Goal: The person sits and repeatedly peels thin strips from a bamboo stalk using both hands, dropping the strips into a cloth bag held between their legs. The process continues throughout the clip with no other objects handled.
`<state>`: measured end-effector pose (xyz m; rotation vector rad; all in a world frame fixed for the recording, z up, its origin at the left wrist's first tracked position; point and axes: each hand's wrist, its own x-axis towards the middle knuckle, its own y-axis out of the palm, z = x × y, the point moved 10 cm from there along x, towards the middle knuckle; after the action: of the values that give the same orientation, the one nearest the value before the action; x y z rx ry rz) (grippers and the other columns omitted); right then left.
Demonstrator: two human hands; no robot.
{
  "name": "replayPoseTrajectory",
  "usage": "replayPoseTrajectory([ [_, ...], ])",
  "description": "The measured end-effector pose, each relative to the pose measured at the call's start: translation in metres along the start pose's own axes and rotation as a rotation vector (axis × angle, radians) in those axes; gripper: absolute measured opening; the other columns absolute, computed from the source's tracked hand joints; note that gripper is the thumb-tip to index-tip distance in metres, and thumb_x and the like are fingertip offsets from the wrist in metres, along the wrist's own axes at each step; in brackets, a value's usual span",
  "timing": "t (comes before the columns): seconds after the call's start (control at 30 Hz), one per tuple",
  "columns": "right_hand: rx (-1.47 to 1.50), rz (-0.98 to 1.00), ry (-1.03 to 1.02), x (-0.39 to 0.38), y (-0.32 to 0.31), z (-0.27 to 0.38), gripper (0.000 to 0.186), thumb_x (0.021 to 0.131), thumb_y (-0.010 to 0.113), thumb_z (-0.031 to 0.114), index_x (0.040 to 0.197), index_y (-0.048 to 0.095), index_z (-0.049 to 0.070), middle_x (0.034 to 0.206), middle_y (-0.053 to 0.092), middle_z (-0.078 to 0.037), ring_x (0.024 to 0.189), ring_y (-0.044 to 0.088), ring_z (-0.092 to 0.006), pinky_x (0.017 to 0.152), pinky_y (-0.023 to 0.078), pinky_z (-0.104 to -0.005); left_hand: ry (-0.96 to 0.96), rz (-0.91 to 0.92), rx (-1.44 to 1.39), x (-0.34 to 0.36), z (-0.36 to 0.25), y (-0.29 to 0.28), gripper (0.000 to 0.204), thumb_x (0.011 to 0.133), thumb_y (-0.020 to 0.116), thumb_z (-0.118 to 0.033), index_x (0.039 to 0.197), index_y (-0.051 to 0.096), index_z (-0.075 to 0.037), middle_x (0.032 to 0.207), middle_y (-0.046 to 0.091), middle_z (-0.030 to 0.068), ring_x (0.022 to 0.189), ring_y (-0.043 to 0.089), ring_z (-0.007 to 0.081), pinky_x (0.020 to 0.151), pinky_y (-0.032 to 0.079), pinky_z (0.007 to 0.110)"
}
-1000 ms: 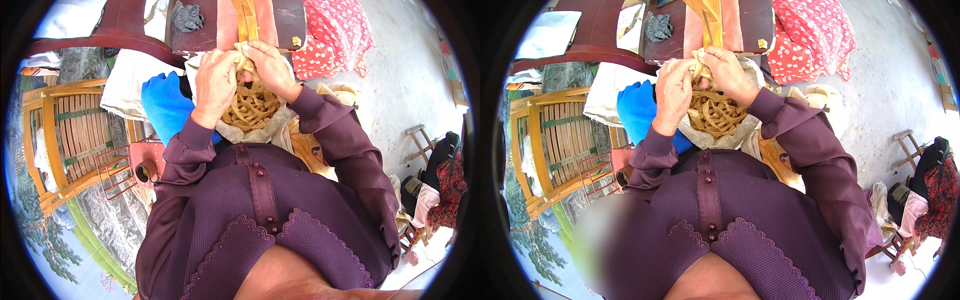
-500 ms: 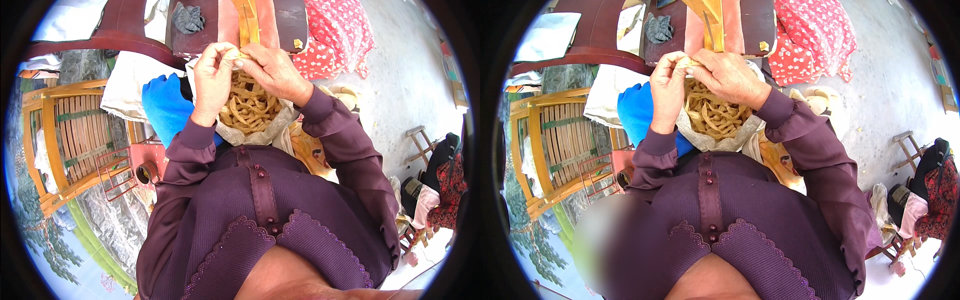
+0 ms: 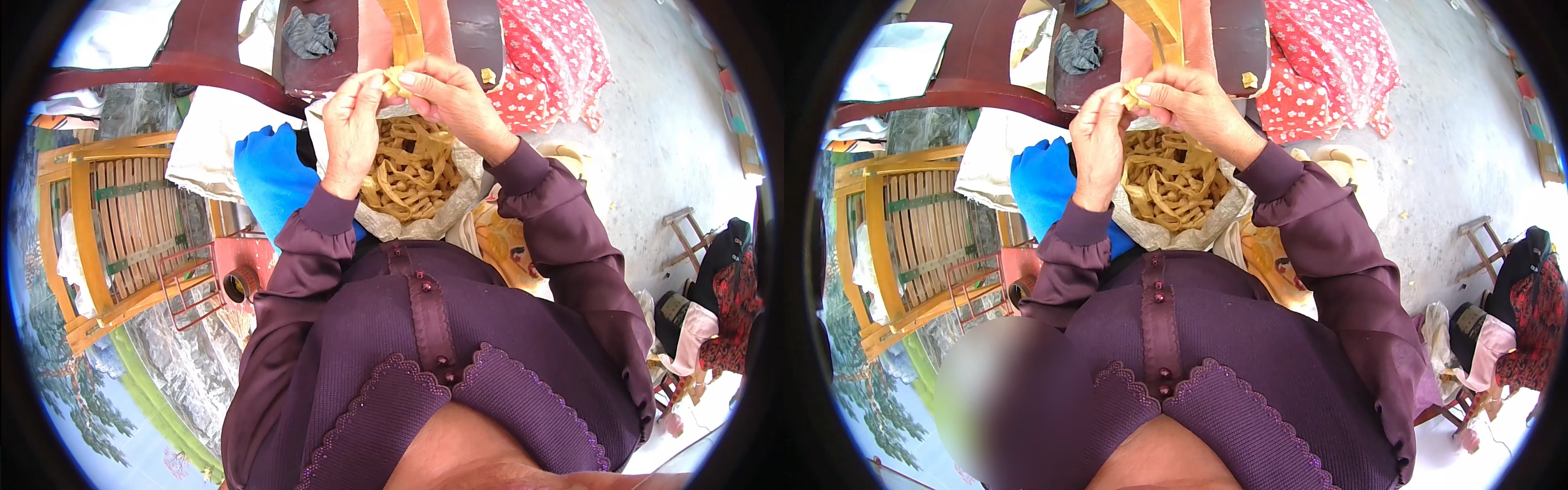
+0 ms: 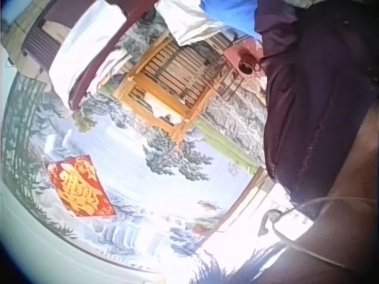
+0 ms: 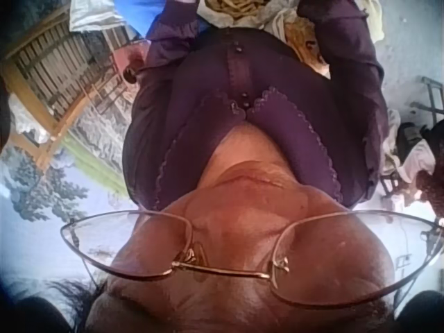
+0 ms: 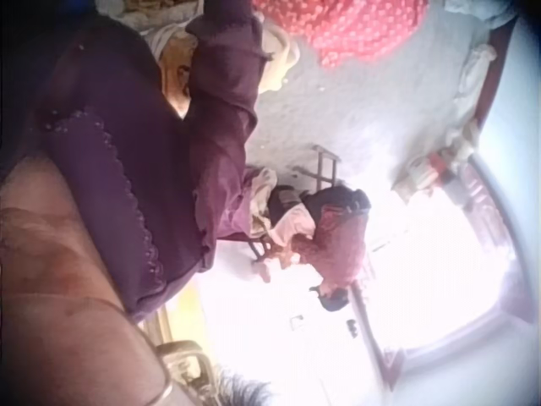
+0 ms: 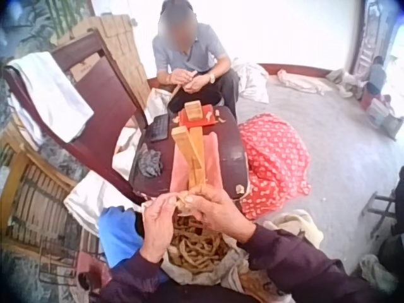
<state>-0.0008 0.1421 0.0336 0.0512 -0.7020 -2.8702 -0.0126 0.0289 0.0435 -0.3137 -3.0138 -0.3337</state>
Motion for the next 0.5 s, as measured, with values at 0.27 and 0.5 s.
replayPoseTrajectory([
  [0.27,0.071,-0.060,0.082,0.006,-0.019,-0.012,0.019,0.092,0.057,0.026,0.084,0.055,0.009,0.060,0.045,0.006,0.051,0.036,-0.0015,0.044,0.025,-0.0182,-0.061,0.031,0.094,0.001,0.003,0.010,0.015,0.086,0.064,-0.007,0.100,0.063,0.000,0.082,0.062,0.0025,0.075,0.058,0.0088,0.072,0.048,0.022],
  [0.5,0.259,-0.183,0.139,0.013,-0.050,-0.002,0.034,0.096,0.044,0.040,0.082,0.050,0.010,0.053,0.035,0.007,0.045,0.027,-0.0037,0.043,0.020,-0.0204,-0.173,0.128,-0.118,-0.010,-0.013,0.024,0.008,0.086,0.064,-0.006,0.093,0.063,-0.001,0.079,0.062,0.0031,0.070,0.058,0.0100,0.068,0.048,0.023],
])
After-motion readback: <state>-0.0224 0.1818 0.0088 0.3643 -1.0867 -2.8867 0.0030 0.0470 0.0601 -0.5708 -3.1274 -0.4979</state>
